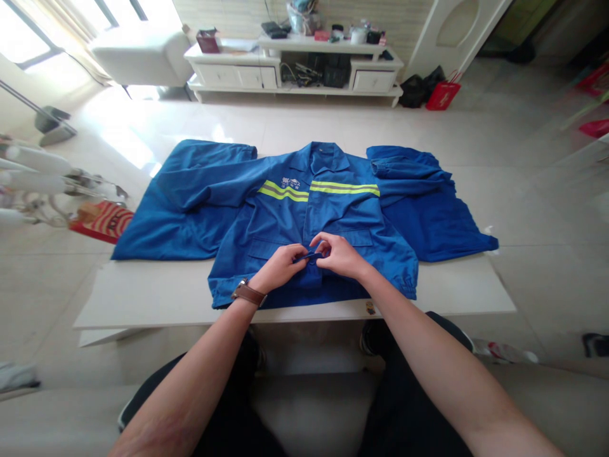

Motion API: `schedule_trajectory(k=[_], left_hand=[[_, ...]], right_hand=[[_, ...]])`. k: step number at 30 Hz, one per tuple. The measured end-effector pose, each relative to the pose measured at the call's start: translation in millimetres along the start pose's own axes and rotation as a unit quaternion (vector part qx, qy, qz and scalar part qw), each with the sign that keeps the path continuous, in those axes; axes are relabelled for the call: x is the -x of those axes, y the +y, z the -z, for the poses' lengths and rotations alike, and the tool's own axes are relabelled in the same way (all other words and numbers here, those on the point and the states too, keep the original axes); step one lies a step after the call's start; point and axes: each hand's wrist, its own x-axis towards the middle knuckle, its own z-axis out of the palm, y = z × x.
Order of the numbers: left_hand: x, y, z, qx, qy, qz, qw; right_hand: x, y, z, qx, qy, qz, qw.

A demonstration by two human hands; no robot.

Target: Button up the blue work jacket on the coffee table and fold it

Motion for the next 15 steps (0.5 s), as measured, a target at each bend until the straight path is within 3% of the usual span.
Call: schedule_trajectory(k=[15], left_hand=[[0.2,2.5,-1.7,0.043,-0.006,0.031,0.999]], right_hand=[[-1.7,2.9,-5.0,-0.053,-0.009,0.002,0.999]])
